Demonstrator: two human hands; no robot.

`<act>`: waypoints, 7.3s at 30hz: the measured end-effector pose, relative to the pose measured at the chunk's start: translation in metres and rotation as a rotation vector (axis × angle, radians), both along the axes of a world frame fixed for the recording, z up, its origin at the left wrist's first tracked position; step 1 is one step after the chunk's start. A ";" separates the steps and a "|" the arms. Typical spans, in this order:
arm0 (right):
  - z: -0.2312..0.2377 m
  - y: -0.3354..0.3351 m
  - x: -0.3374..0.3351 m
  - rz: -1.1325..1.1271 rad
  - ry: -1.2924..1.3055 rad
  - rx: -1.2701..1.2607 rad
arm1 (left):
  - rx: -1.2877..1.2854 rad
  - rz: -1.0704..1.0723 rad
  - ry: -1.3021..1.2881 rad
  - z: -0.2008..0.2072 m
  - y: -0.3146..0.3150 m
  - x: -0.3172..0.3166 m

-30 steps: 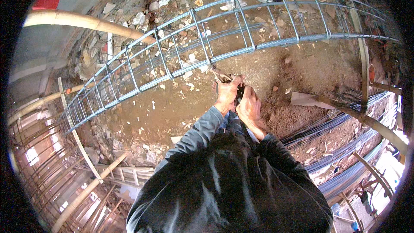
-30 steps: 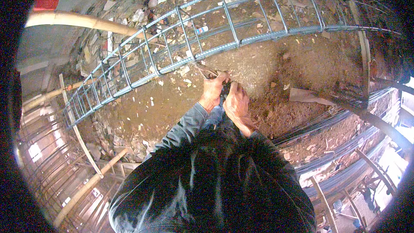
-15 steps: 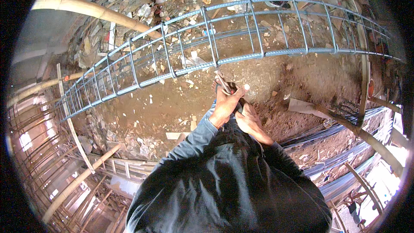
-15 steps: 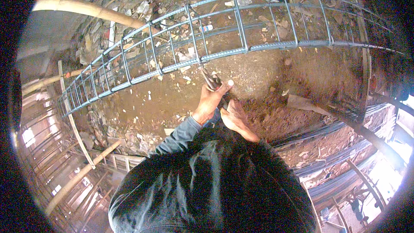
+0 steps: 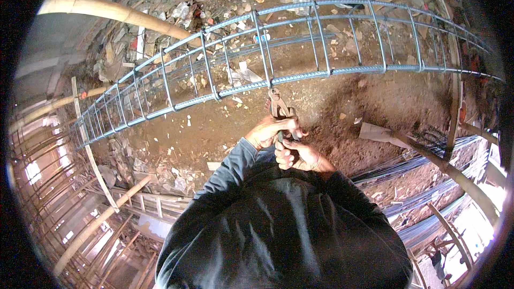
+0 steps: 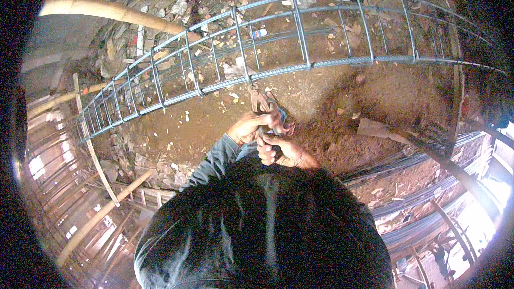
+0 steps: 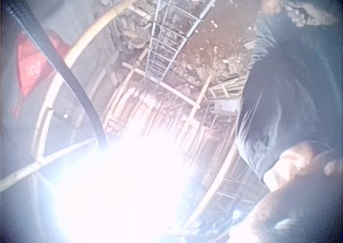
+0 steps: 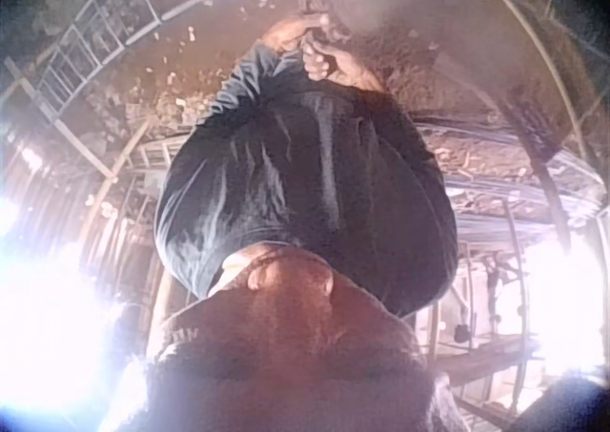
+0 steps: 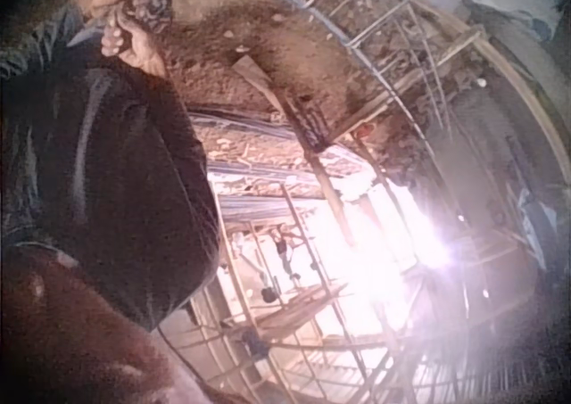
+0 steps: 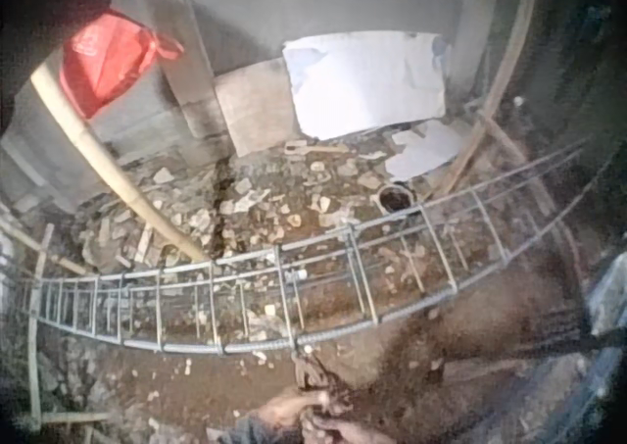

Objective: The person assembles a rebar cage by tying intersecting steel bars with wire using pliers. They repeatedly wrap wire around bar intersections and twist it tight to secure the grid structure.

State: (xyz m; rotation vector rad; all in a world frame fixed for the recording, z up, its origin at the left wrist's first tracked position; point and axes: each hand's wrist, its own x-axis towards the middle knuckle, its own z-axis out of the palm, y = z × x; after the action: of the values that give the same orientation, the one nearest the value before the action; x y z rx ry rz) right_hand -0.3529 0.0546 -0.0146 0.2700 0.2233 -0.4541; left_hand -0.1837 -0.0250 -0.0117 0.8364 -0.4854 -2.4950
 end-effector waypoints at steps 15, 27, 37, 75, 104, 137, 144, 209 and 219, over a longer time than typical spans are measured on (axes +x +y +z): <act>0.049 -0.010 -0.015 0.141 0.801 -0.388 | 0.042 -0.060 0.189 -0.014 -0.003 0.012; 0.059 -0.023 -0.031 0.183 0.269 -0.041 | 0.161 0.027 0.271 0.006 -0.006 -0.007; 0.046 0.007 -0.029 0.331 1.919 -1.246 | 0.034 0.390 -0.335 0.020 -0.004 -0.070; 0.027 0.023 -0.011 0.407 1.852 -1.030 | 0.110 0.493 -0.496 0.025 0.004 -0.069; 0.024 0.080 -0.057 -0.184 1.381 -0.988 | -0.474 -0.060 -0.923 0.040 0.076 -0.084; 0.098 -0.032 -0.044 0.251 1.618 -1.451 | -0.856 0.894 -0.897 0.161 0.026 0.009; 0.068 -0.026 -0.079 0.344 1.578 -1.350 | -0.951 1.146 -1.124 0.119 -0.041 0.014; -0.034 0.294 -0.864 -1.173 2.388 0.299 | -0.691 1.176 -1.979 -0.071 -0.038 -0.056; -0.020 0.306 -0.871 -1.016 2.637 0.248 | -0.592 1.090 -1.987 -0.127 0.011 -0.098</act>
State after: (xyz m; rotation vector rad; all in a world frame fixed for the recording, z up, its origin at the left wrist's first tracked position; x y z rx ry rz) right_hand -1.2241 0.3603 -0.0344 -0.2063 2.8170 -1.5748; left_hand -0.2816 -0.0137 -0.1389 2.1371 -0.8301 0.0619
